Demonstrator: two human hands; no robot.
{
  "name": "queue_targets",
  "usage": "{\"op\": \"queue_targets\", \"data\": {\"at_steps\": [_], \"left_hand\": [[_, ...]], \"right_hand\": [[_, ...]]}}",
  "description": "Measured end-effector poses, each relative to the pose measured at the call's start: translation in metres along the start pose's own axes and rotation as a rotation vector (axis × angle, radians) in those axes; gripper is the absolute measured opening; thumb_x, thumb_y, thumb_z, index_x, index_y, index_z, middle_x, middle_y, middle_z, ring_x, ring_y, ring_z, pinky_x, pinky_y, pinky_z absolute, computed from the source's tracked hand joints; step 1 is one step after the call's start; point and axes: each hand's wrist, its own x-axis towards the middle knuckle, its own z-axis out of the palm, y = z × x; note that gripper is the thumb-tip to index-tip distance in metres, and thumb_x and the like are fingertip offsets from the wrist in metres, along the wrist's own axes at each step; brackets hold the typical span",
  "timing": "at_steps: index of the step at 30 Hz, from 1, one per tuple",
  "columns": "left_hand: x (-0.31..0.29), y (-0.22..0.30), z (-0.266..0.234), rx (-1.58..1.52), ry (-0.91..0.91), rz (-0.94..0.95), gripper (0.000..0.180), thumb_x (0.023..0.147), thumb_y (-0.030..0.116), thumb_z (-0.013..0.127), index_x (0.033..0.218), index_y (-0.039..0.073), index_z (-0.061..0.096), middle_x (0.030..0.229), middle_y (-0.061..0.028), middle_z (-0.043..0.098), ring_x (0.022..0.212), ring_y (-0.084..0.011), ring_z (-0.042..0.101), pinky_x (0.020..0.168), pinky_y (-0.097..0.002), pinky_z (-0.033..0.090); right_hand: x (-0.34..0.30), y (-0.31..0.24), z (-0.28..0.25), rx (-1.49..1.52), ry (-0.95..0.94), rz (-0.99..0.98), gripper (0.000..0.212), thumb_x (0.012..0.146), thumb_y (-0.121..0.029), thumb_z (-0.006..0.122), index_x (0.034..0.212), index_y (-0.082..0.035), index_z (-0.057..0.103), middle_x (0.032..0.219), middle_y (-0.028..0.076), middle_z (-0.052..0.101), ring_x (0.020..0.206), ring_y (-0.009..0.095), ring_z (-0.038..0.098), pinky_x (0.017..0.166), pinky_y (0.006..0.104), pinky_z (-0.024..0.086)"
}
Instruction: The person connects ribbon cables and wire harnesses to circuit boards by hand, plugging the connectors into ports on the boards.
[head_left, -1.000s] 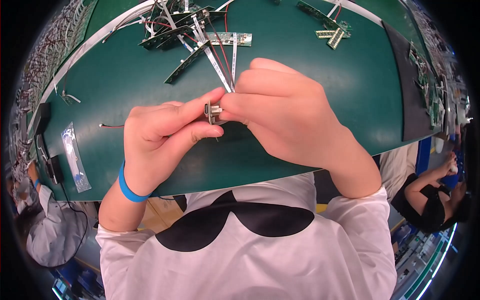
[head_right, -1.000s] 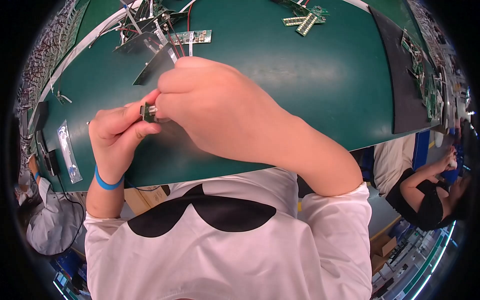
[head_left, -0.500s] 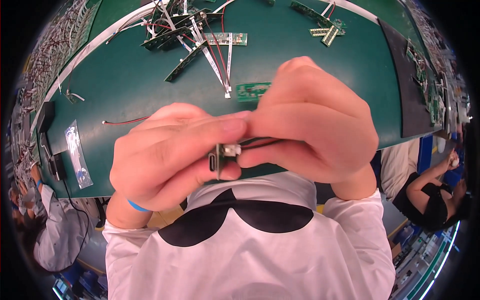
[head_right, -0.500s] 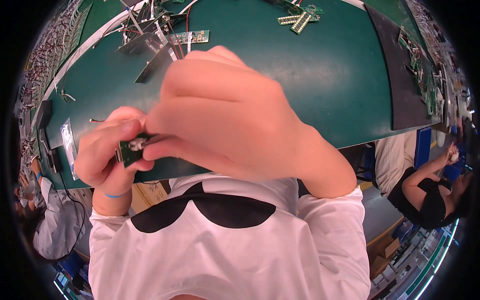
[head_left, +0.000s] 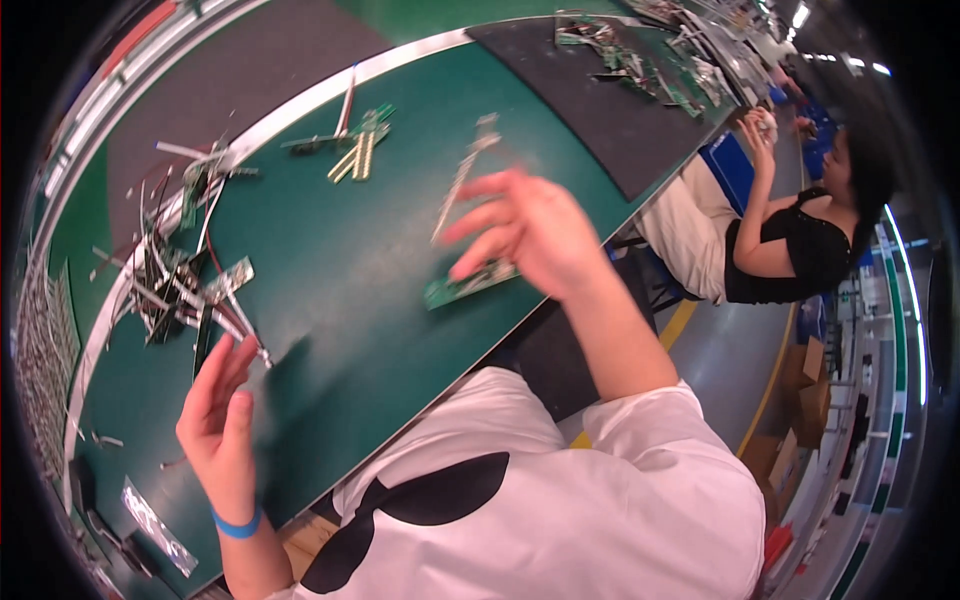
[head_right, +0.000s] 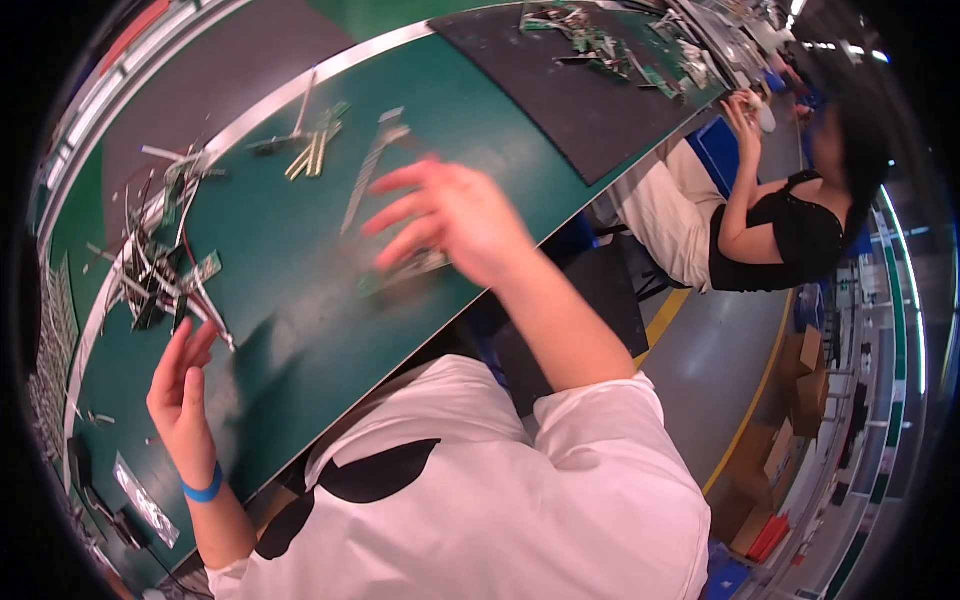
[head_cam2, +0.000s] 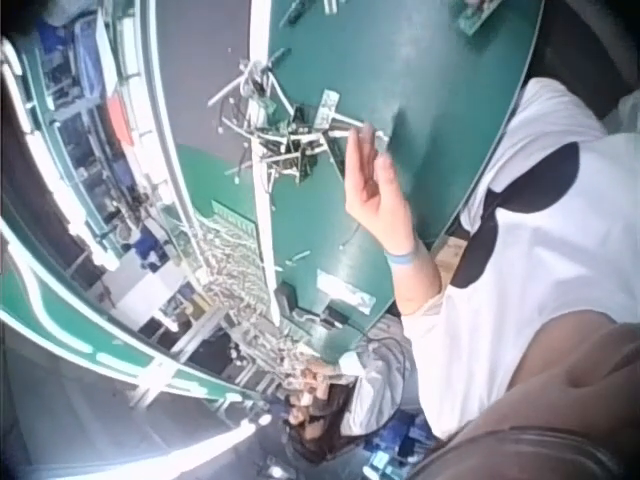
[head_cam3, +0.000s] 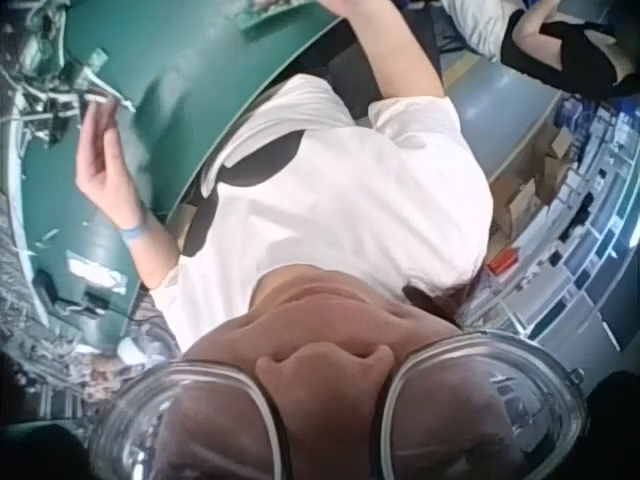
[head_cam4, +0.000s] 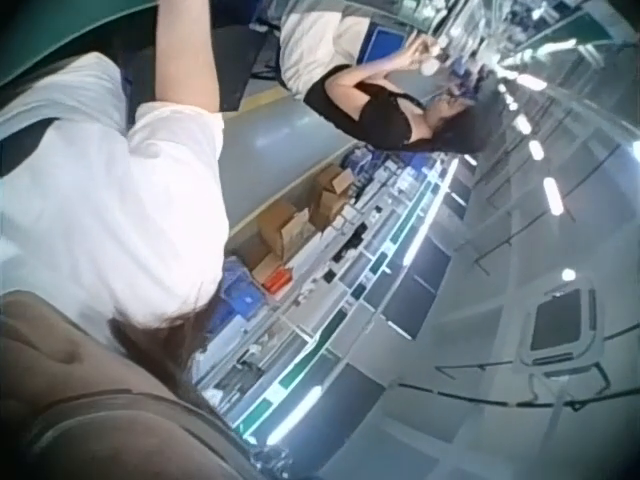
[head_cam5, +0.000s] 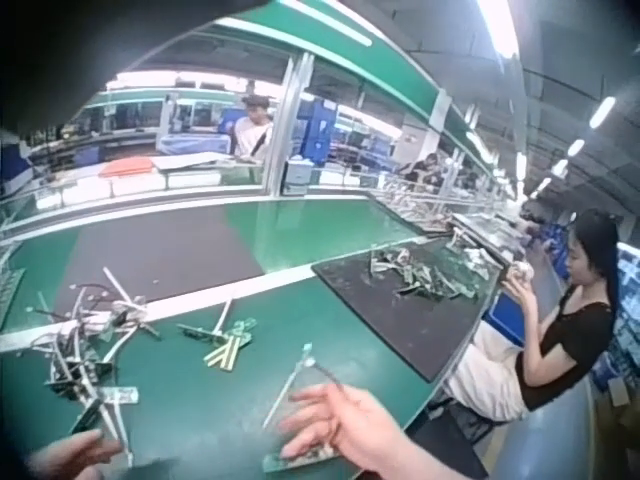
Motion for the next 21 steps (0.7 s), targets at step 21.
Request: {"op": "queue_targets", "data": {"at_steps": [21], "left_hand": [[0.026,-0.027,0.013,0.890,0.031,0.288,0.039,0.072,0.014,0.069,0.108,0.004,0.058,0.085,-0.0110,0.053,0.080,-0.0282,0.053,0.070,-0.0360,0.044]], "right_hand": [[0.068,-0.125,-0.247,-1.726,1.401,-0.212,0.060,0.074,-0.051,0.062,0.110,-0.003,0.059,0.096,0.019,0.063,0.093,0.035,0.060,0.084,0.0413,0.046]]}}
